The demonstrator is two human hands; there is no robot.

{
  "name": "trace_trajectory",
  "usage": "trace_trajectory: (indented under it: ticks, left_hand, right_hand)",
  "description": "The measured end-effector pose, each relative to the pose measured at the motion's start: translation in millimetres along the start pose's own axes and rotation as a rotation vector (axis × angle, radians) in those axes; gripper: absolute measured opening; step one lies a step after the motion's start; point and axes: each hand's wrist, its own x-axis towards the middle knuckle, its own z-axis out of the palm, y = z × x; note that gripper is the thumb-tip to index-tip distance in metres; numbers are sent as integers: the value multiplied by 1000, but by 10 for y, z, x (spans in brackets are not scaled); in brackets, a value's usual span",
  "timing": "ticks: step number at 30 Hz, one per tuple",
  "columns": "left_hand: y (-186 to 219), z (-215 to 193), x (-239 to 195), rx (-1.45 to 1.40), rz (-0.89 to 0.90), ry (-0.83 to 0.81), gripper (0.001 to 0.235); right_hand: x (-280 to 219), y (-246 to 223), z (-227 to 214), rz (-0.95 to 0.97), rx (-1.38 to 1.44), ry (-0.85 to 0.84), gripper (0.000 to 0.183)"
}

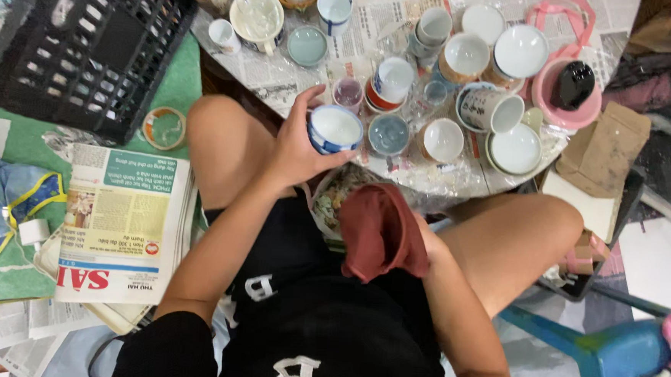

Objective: The person sits at a table covered with newspaper and wipes various small ceramic cups and a glass with a red cloth. They handle each item one at a time, rotating it while wiping, then place it back on the table.

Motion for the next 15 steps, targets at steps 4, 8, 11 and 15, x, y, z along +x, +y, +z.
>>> trace_trajectory:
  ticks: [4, 8, 11, 15]
  left_hand:
    - [-300, -255, 632, 259, 1, -102, 92]
    - [-708, -277, 1211, 323, -118, -14, 88]
    - [-953, -198, 1410, 461, -152, 65, 86]
    - [-1195, -77, 1456, 543, -145, 131, 89]
  right_hand:
    - [26, -188, 290, -124, 4, -31, 42]
    - [141, -283, 425, -280, -128, -29, 36]
    - [238, -346, 460, -322, -231, -18, 34]
    - [300, -362, 466, -242, -160, 60, 29]
